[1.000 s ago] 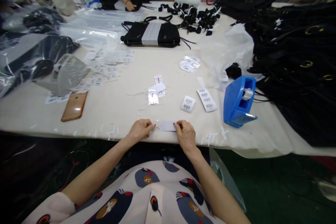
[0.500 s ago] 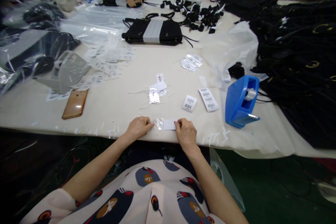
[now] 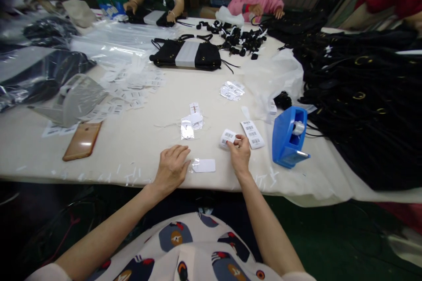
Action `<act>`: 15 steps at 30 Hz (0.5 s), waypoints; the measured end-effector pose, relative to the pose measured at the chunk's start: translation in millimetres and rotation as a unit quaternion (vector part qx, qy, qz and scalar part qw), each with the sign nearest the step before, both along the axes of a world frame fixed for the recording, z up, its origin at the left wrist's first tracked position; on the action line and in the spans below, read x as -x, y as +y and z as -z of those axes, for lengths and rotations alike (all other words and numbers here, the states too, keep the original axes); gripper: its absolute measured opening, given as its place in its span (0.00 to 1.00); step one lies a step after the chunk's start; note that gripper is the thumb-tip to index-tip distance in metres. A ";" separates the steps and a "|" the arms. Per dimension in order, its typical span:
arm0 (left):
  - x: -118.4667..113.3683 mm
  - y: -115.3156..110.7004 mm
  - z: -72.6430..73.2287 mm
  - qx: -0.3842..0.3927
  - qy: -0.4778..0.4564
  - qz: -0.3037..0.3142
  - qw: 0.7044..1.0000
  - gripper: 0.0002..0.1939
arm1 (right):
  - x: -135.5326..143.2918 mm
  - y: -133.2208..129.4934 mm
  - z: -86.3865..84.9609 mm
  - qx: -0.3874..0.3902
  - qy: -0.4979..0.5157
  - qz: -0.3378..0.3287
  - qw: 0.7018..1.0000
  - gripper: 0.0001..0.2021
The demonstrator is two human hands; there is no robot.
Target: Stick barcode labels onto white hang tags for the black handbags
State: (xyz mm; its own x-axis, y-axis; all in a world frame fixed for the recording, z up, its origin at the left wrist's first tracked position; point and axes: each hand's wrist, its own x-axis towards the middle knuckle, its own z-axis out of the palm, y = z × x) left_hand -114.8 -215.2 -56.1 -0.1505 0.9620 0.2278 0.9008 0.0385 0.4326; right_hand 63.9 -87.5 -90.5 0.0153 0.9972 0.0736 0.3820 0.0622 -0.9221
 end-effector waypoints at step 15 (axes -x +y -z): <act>-36.2 10.4 -11.1 0.084 -0.663 0.098 0.737 0.19 | -21.0 -82.1 -38.2 -0.164 -0.070 -0.214 0.960 0.20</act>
